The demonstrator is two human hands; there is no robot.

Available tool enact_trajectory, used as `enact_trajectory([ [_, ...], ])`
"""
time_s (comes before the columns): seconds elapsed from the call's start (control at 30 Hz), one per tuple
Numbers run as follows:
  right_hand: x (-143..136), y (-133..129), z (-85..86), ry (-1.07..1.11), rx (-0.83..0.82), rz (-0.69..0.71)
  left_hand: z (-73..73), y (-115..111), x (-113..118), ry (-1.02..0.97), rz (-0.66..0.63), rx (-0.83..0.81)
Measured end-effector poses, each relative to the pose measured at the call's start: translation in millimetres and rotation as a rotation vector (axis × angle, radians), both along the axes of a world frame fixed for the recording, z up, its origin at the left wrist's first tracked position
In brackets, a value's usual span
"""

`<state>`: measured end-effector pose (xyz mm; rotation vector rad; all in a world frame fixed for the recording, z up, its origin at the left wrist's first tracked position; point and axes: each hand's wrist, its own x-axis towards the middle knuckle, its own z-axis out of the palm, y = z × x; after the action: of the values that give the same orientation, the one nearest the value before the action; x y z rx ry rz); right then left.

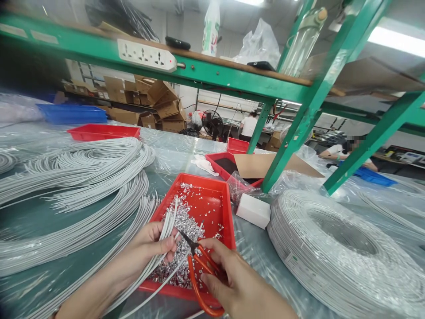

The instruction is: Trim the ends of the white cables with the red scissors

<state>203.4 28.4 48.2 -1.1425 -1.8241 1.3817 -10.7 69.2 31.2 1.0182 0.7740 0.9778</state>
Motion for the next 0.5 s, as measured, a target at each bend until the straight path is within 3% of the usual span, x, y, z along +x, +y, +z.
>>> enact_trajectory([
  [0.13,-1.1,6.3,-0.6,0.085,-0.005,-0.009,1.6,-1.0,-3.8,-0.041,-0.054,-0.031],
  [0.3,-31.5,20.7,3.4,0.258,-0.071,-0.189,4.7,-3.8,-0.5,0.04,-0.074,0.084],
  [0.43,-57.7,28.8,7.0,0.374,0.038,-0.166,2.0,-5.1,2.6,0.109,-0.073,0.179],
  [0.5,-63.4,31.6,8.0,0.369,0.094,-0.231,0.0,-4.7,2.8,0.14,-0.033,0.176],
])
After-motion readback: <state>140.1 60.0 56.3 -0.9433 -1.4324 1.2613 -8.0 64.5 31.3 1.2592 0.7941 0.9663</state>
